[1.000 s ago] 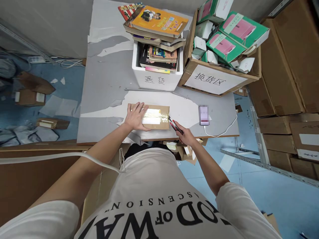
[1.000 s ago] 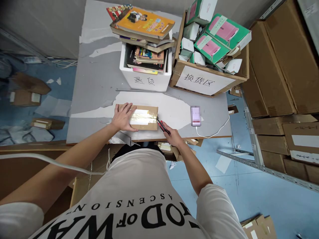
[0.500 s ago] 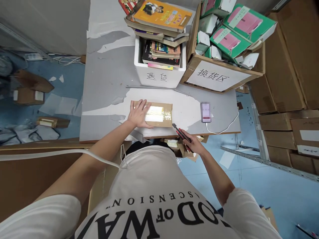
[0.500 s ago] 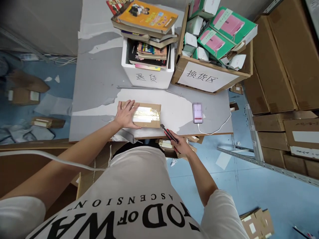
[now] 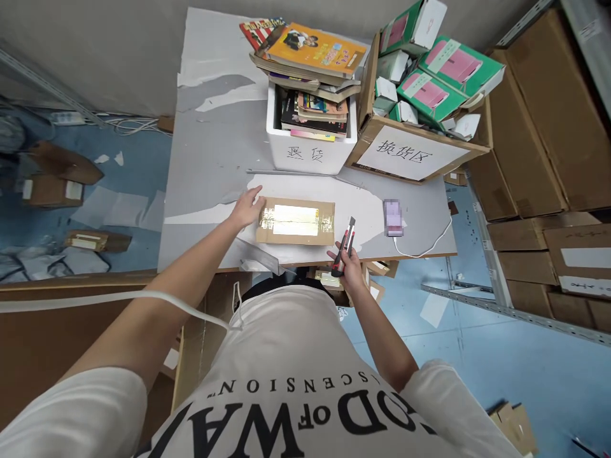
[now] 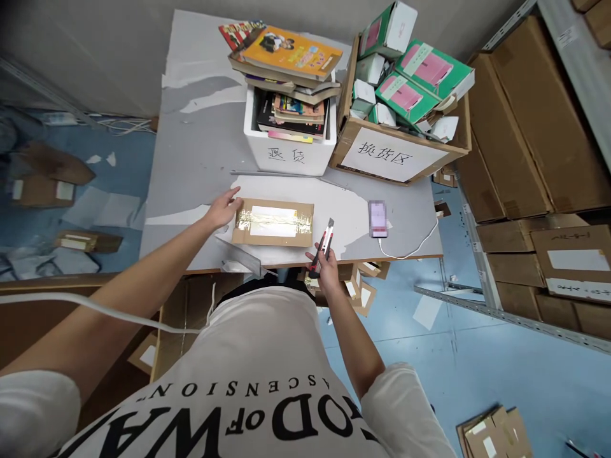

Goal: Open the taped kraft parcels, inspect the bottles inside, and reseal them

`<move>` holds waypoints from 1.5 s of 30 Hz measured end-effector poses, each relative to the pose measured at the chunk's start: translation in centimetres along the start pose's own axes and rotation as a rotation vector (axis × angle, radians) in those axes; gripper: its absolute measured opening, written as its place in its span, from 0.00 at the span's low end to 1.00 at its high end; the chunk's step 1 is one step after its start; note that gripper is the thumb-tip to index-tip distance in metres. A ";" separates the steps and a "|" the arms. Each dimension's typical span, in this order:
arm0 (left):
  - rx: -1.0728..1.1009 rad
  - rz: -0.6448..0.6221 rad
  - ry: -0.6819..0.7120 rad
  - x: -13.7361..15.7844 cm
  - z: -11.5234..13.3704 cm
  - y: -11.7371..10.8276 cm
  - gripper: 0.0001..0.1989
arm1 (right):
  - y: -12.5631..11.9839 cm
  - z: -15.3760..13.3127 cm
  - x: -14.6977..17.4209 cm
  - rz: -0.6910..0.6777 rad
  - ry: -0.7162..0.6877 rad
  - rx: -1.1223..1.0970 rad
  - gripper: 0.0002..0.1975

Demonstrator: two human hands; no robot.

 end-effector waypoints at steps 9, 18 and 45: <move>0.669 -0.024 -0.253 2.5 -3.1 1.4 0.21 | 2.2 -5.3 -5.1 0.013 -0.099 0.047 0.17; 0.752 0.146 -0.332 11.0 -2.9 5.5 0.27 | 8.3 -13.5 -13.8 -0.131 -0.190 0.442 0.20; 0.303 -0.085 0.037 -3.3 -1.7 2.0 0.37 | 1.4 -1.2 -1.0 0.152 -0.080 0.145 0.23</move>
Point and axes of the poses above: each hand's wrist, its own x-axis away from the middle knuckle, its own y-axis out of the palm, z = x × y, the point moved 8 cm from there along -x, towards the middle knuckle, and after that the axes turned 6 degrees about y, right-handed, at the moved point
